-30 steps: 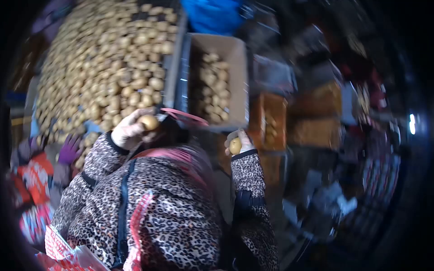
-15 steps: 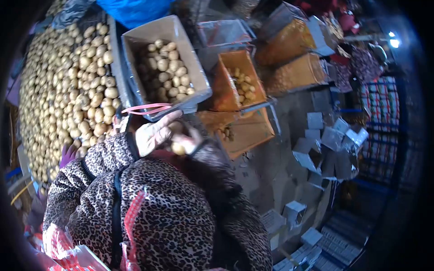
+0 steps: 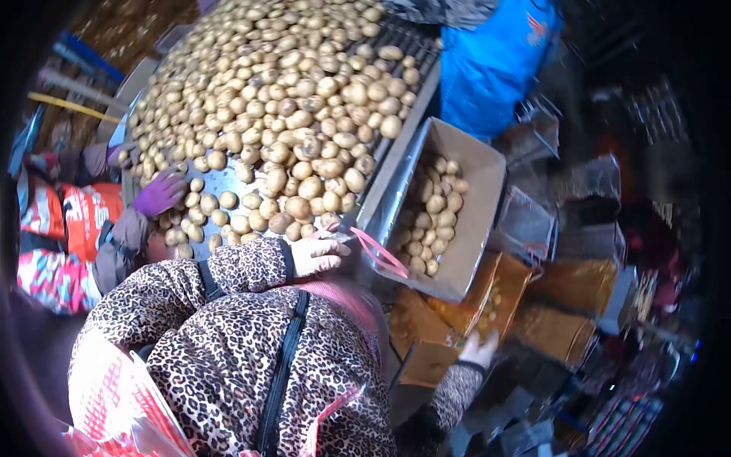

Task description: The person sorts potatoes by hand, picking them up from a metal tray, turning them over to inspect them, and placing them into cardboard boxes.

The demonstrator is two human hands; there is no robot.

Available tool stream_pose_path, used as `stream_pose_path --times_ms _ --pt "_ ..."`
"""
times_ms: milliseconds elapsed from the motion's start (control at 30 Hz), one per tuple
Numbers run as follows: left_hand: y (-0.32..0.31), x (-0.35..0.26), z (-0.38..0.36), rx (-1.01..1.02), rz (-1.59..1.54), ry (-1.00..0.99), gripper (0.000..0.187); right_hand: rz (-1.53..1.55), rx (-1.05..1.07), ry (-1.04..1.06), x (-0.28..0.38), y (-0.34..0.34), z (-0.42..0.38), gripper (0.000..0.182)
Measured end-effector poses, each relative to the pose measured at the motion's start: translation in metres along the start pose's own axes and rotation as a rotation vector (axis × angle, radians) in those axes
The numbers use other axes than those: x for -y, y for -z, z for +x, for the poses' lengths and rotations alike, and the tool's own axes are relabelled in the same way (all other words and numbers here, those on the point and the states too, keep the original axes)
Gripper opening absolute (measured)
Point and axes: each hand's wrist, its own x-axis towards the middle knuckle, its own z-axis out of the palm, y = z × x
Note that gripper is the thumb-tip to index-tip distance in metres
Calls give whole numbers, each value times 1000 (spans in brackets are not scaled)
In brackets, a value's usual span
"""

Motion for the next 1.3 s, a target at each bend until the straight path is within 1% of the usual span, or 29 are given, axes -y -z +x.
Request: stream_pose_path --times_ms 33,67,100,167,200,233,300,367,400,433,500,533,567,600,633,700,767,833,867,900,933,1000,1033,1067,1100,1133,1167,1233,1300 --pt "6 10 -1 -43 -166 19 41 165 180 228 42 -43 26 55" --pt "5 21 -9 -71 -135 59 42 142 222 366 92 -74 27 53" --pt "22 6 -17 -97 -313 101 43 -24 291 550 147 -103 21 51" --pt "25 30 -39 -224 -120 241 45 -133 519 886 233 -166 1 60" --pt "23 29 -54 -353 -170 184 44 -154 638 1048 276 -198 -9 65" --pt "18 36 -71 -437 -116 268 45 -261 666 1322 312 -216 -23 72" --pt "28 31 -108 -514 -237 468 45 -517 635 1465 341 -275 -33 89" --pt "18 34 -143 -678 -254 531 45 -828 769 1310 374 -330 -45 99" --pt "16 36 -160 -664 -263 605 45 -854 691 1355 395 -329 -66 100" --pt "-11 66 -175 -807 -569 560 43 -877 746 1362 399 -353 -69 104" --pt "-13 57 -187 -914 -931 638 41 -866 750 1466 423 -356 -112 106" --pt "-10 65 -187 -972 -994 617 41 -862 724 1557 404 -407 -120 107" --pt "-7 61 -188 -1003 -928 620 39 -968 789 1615 407 -415 -147 105" --pt "-8 57 -189 -1030 -866 630 37 -933 881 1630 409 -403 -171 101" --pt "-10 54 -190 -1045 -812 648 36 -941 847 1735 402 -411 -194 93" --pt "-10 56 -194 -1020 -732 674 37 -739 842 1765 382 -417 -219 85" --pt "2 55 -196 -970 -579 719 38 -775 927 1880 374 -403 -219 78" --pt "4 57 -201 -955 -23 816 37 -631 1040 1967 358 -384 -196 69" --pt "9 53 -204 -898 165 774 39 -525 1036 2037 343 -379 -176 63" --pt "14 53 -206 -831 349 725 41 -714 1134 2013 349 -356 -161 59" --pt "22 57 -206 -737 446 594 49 -653 1079 2057 330 -356 -137 57" --pt "16 76 -204 -616 702 533 63 -570 979 2091 330 -334 -105 53" --pt "10 84 -204 -588 776 540 67 -580 1032 2044 339 -324 -101 47" --pt "11 98 -206 -507 737 636 75 -563 1029 2027 342 -326 -99 46" --pt "12 115 -209 -563 720 686 74 -545 1022 2008 344 -329 -98 46" --pt "16 132 -213 -619 704 731 74 -595 1172 1880 357 -339 -103 44" --pt "22 144 -215 -676 689 776 73 -508 1166 1788 364 -341 -112 40" --pt "35 138 -221 -685 693 751 64 -533 1236 1585 383 -351 -142 39" --pt "33 132 -224 -769 657 680 53 -663 1371 1459 398 -389 -180 43"
